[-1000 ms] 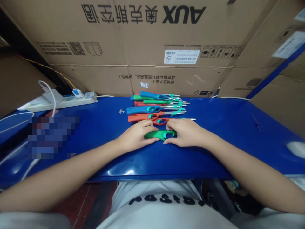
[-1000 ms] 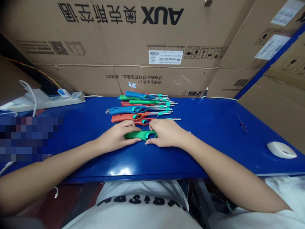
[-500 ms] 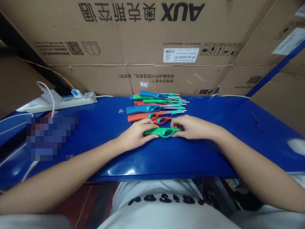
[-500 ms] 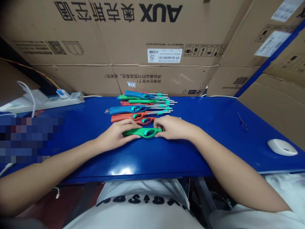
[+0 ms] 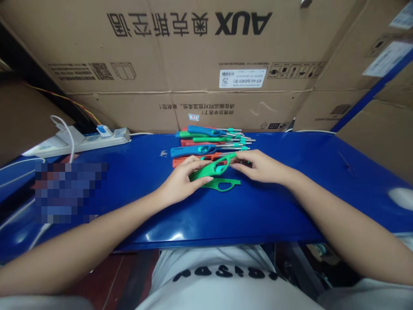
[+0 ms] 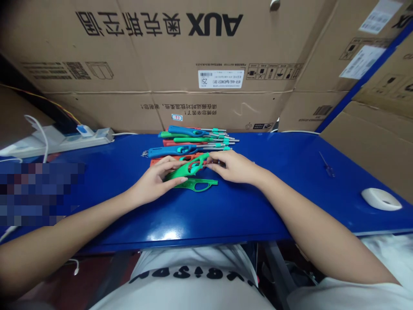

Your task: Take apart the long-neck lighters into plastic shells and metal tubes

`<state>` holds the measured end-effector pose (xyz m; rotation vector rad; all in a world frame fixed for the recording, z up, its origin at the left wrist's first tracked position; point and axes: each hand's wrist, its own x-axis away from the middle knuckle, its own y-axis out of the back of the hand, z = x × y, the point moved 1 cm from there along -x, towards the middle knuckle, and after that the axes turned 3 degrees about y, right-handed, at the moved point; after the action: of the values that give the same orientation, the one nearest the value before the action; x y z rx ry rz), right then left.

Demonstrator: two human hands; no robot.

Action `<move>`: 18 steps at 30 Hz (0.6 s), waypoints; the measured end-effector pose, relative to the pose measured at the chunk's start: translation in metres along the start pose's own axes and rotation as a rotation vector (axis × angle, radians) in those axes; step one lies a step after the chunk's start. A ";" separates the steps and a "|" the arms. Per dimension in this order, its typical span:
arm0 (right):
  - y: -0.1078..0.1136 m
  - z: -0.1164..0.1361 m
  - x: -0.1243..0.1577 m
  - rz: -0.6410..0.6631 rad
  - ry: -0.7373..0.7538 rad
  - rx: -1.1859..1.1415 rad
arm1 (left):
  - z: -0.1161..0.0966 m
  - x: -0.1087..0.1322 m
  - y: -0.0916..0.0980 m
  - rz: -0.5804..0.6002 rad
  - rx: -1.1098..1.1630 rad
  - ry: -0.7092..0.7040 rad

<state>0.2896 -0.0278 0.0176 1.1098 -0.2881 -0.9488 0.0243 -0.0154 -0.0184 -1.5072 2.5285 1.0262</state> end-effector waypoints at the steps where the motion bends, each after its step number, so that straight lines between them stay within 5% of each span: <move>1: -0.001 0.001 0.001 0.000 -0.004 0.042 | -0.001 0.000 0.000 -0.014 0.011 -0.002; 11: -0.007 0.023 0.000 0.103 0.071 0.274 | -0.008 -0.001 0.001 -0.069 0.308 0.095; 18: -0.006 0.018 0.002 0.128 0.094 0.356 | -0.012 0.001 0.013 -0.187 0.206 0.041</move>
<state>0.2760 -0.0414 0.0204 1.4392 -0.4572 -0.7451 0.0172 -0.0185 -0.0031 -1.6779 2.3752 0.6946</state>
